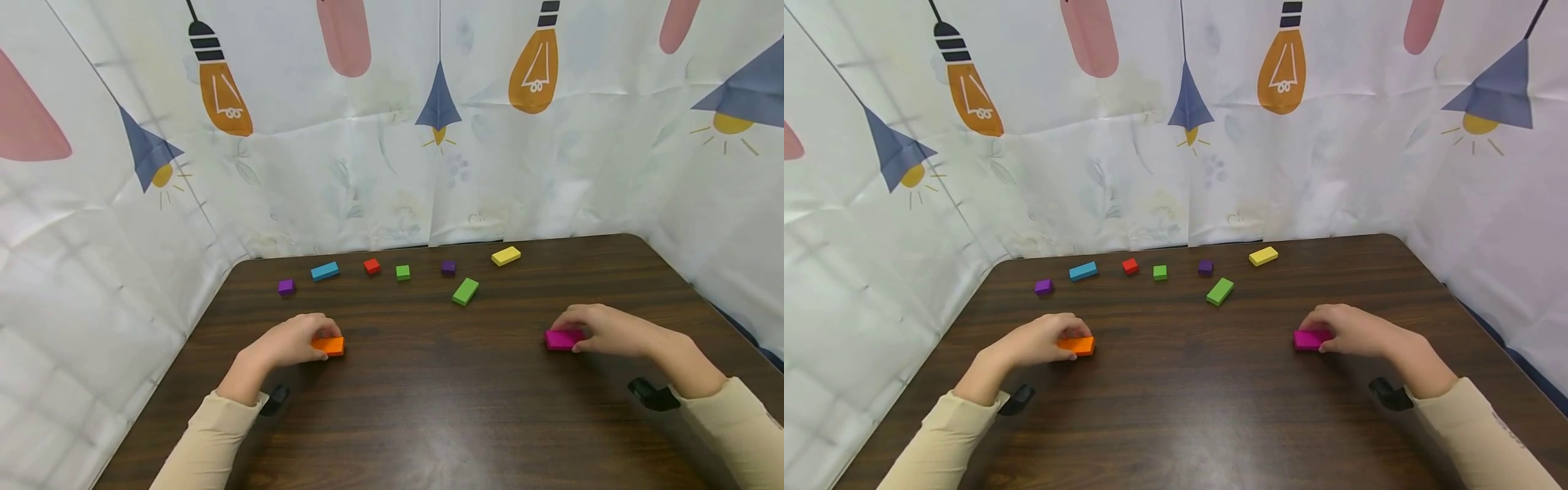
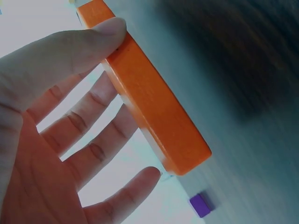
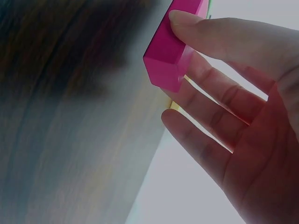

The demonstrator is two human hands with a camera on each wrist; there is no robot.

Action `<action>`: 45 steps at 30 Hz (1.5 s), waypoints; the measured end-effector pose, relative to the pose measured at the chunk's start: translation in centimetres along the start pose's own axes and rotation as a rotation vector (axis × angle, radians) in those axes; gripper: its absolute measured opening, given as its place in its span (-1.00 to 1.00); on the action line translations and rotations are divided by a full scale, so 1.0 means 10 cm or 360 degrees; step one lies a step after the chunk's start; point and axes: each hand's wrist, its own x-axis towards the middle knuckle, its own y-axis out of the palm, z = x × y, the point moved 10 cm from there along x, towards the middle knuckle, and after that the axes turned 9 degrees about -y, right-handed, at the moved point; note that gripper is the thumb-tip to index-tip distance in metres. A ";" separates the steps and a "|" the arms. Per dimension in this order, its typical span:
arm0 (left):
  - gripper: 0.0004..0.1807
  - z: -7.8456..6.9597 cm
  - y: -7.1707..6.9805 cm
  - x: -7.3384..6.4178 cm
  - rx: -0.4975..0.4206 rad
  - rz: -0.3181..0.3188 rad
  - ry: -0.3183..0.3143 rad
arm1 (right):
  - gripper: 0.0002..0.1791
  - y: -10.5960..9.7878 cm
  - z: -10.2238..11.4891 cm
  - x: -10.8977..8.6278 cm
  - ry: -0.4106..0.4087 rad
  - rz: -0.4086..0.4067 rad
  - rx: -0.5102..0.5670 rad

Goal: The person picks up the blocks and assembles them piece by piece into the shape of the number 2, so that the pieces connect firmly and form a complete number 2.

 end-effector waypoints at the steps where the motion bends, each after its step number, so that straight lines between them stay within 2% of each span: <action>1: -0.69 -0.02 0.00 0.00 0.0003 0.0000 0.0009 | -0.63 0.01 0.02 0.01 -0.0006 0.0004 -0.0002; 16: -0.69 -0.24 0.05 0.00 0.0029 -0.0033 0.0117 | -0.63 0.07 0.20 0.12 -0.0081 0.0052 -0.0046; 30: -0.67 -0.46 0.15 0.00 -0.0010 0.0038 0.0191 | -0.63 0.13 0.36 0.21 -0.0107 0.0100 -0.0030; 45: -0.67 -0.60 0.24 0.00 -0.0021 0.0093 0.0231 | -0.61 0.17 0.52 0.29 -0.0203 0.0094 -0.0058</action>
